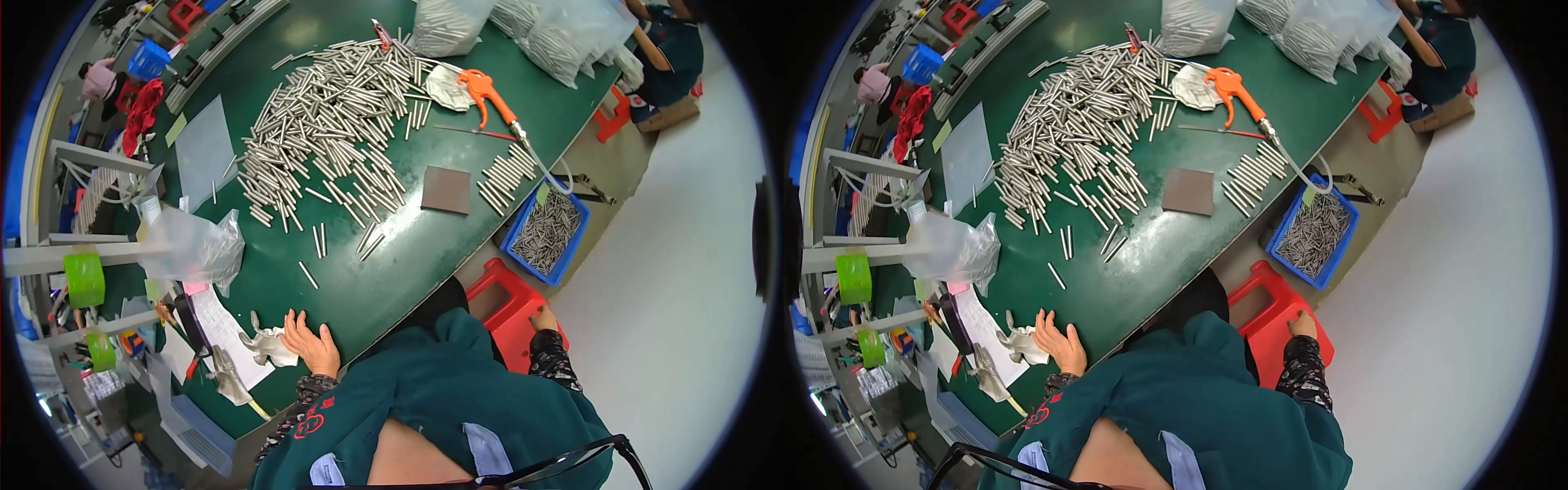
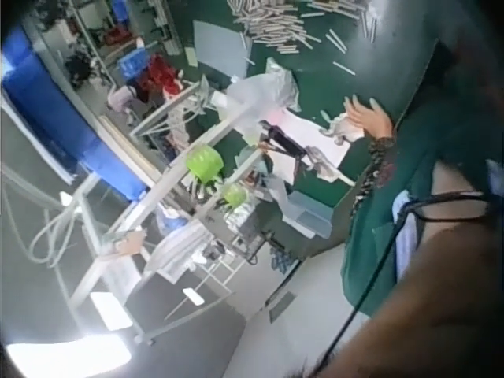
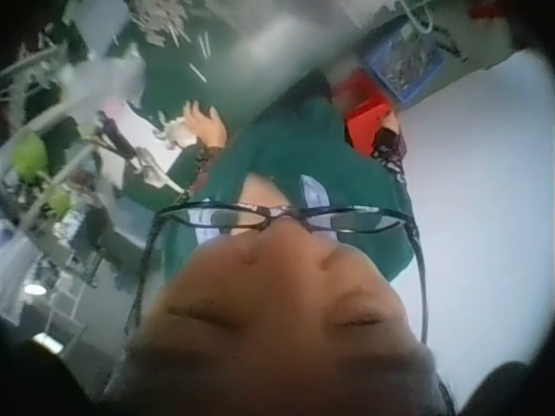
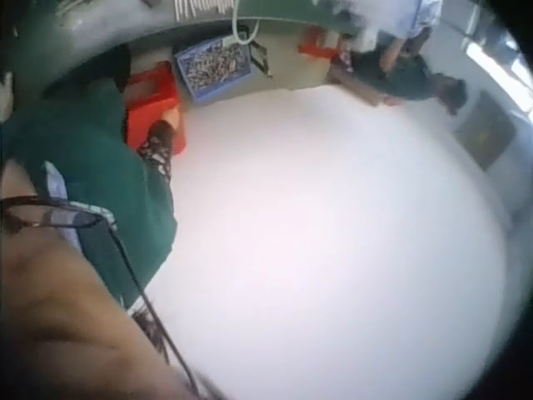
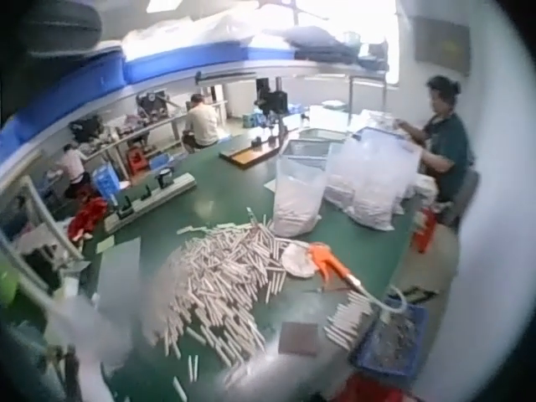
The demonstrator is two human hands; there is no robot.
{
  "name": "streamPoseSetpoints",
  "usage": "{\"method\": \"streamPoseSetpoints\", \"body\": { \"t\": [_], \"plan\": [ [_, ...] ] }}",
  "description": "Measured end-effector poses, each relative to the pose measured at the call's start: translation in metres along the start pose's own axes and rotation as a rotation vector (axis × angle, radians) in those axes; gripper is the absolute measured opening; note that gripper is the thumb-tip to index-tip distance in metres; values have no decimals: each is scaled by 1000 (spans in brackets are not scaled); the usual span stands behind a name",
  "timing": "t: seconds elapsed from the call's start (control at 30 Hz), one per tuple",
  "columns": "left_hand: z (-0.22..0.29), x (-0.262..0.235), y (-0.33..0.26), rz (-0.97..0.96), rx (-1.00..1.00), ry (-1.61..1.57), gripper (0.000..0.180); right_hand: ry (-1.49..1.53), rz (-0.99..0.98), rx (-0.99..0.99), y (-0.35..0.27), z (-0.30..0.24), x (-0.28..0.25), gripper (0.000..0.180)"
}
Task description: Sorting and aligning small metal pins on a workbench in a factory.
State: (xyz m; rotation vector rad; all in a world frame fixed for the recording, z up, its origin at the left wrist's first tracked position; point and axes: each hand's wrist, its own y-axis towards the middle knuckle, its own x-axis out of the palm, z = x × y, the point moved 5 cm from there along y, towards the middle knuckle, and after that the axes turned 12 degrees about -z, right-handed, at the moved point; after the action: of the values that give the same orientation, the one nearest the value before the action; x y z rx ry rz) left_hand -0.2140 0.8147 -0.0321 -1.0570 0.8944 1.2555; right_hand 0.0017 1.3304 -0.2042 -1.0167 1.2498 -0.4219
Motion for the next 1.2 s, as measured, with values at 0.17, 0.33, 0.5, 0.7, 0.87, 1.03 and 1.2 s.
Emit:
{"method": "streamPoseSetpoints", "body": {
  "t": [0.17,0.33,0.5,0.7,0.87,1.03,1.2],
  "plan": [
    [7,-6,6,-5,68,-53,51,17,23,201,-11,10,31,92],
    [-6,-7,-2,-31,14,18,51,-60,137,340,29,52,38,126],
    [-10,-7,-4,-51,-4,135,55,-83,-236,207,51,68,14,119],
    [2,-11,-4,-84,-17,160,58,-517,-343,18,27,-37,33,96],
    [11,-8,-6,-82,-18,134,59,-549,-434,-90,56,-45,65,62],
    [5,-7,-1,-19,42,98,59,-706,-609,-532,121,-26,73,55],
    [1,-22,-12,101,82,94,55,-940,-932,-570,92,-71,42,40]
  ]
}}
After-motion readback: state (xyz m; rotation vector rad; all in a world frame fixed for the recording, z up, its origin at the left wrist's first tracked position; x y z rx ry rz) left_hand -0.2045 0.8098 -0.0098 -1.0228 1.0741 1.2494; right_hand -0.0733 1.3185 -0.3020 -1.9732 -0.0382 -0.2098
